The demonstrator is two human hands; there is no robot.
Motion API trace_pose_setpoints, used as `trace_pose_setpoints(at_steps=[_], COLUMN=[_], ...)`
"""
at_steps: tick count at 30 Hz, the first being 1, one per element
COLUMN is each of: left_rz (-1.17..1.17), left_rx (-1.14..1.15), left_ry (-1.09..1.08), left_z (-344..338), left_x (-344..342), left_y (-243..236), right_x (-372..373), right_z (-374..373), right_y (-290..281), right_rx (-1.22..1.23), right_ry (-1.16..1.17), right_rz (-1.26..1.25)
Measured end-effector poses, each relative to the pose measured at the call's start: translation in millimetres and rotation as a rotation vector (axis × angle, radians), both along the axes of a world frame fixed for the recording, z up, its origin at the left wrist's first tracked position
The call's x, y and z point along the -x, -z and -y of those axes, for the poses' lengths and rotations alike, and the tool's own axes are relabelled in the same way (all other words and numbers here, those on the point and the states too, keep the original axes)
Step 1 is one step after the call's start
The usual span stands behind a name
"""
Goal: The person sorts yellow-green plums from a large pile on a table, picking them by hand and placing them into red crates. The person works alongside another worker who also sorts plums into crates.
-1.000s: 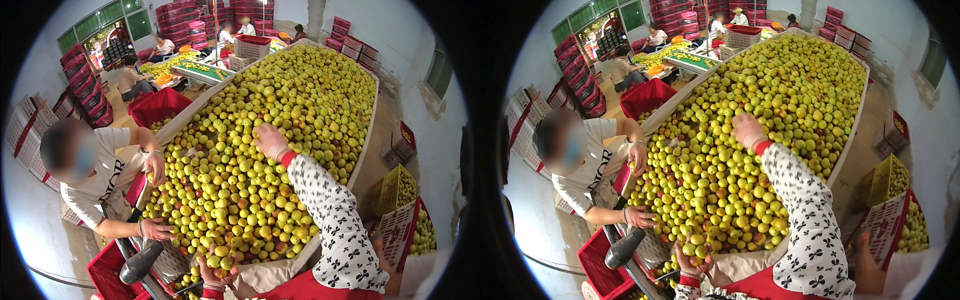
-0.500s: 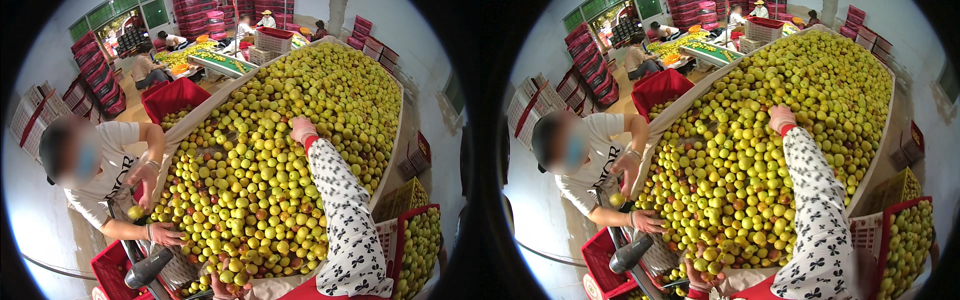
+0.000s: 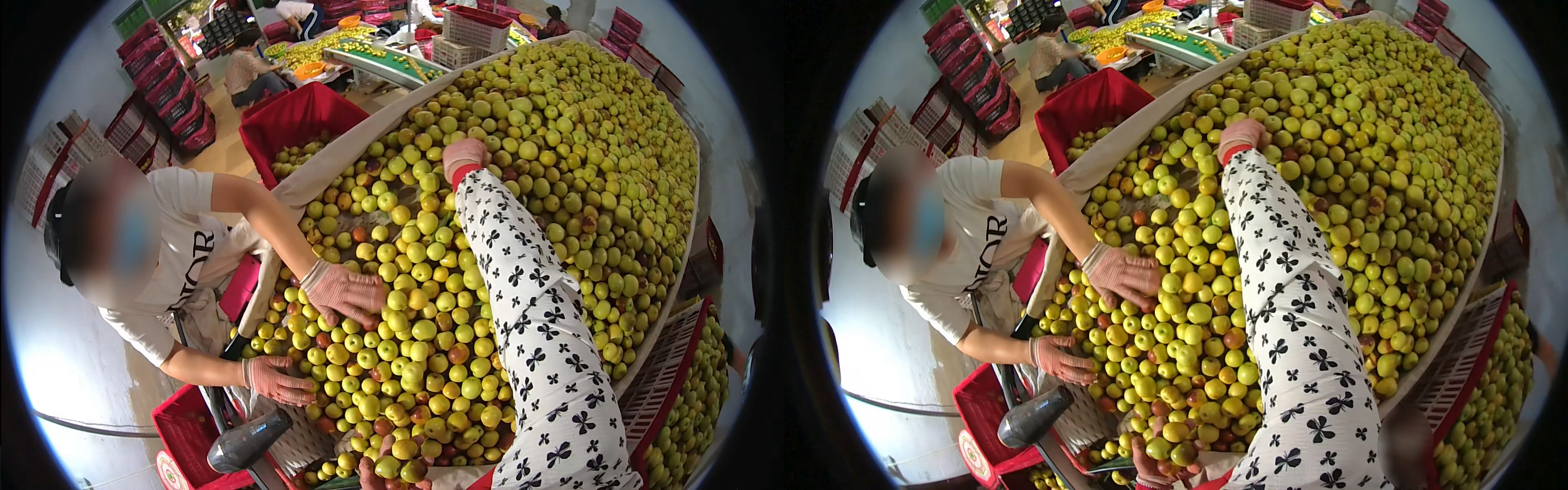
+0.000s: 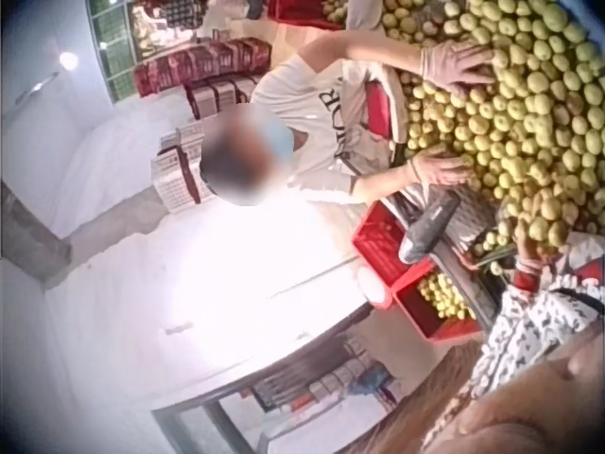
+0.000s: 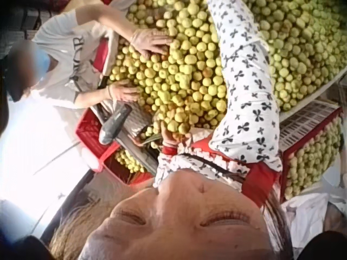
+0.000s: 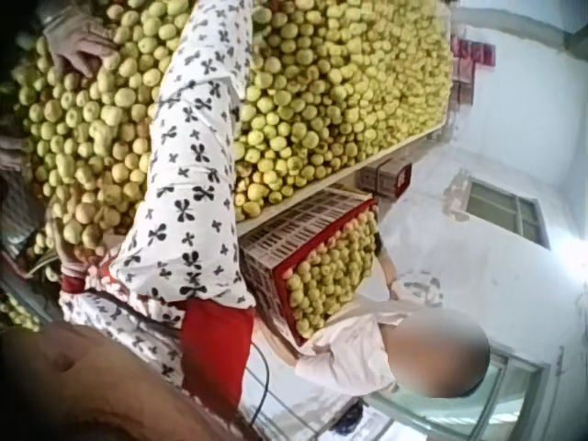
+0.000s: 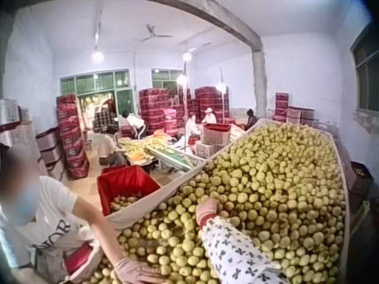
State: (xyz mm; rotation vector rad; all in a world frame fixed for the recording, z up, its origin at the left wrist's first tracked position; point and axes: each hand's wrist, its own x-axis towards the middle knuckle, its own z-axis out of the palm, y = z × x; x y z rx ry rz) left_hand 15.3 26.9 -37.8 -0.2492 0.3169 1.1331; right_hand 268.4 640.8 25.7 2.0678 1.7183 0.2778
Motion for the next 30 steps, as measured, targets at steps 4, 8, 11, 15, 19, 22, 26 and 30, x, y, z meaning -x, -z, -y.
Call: trace_pose_setpoints(at_steps=[4, 8, 11, 15, 19, 22, 26, 30], left_rz=[0.015, 0.046, 0.063, -0.024, 0.004, -0.062, -0.136, 0.026], left_rx=[0.001, -0.021, -0.084, -0.024, -0.049, 0.022, 0.075, 0.119], left_ry=[-0.047, -0.061, -0.037, -0.110, -0.169, -0.214, -0.296, -0.243], left_z=[-0.7, -6.4, -15.0, -15.0, -13.0, -4.5, 35.0, 52.1], left_x=[-6.4, -13.4, -21.8, -21.7, -10.1, -12.6, 14.6, 20.8], left_y=[-4.6, -14.1, -23.2, -22.0, -36.6, -50.1, -64.6, -53.9], right_x=[24.1, 25.3, 2.9, 65.5, 128.6, 121.6, 154.3, 148.7], right_z=[31.3, 79.4, 124.8, 250.7, 404.8, 505.2, 569.8, 591.7], right_y=[-27.4, -27.9, -27.5, -39.5, -53.1, -41.0, -51.7, -81.9], right_rx=[0.124, 0.040, -0.149, -0.251, 0.217, 0.102, 0.061, -0.013], right_ry=[-0.042, -0.168, -0.228, -0.324, -0.476, -0.627, -0.755, -1.052], right_rz=[-0.131, -0.293, -0.492, -0.981, -1.394, -1.409, -1.475, -1.378])
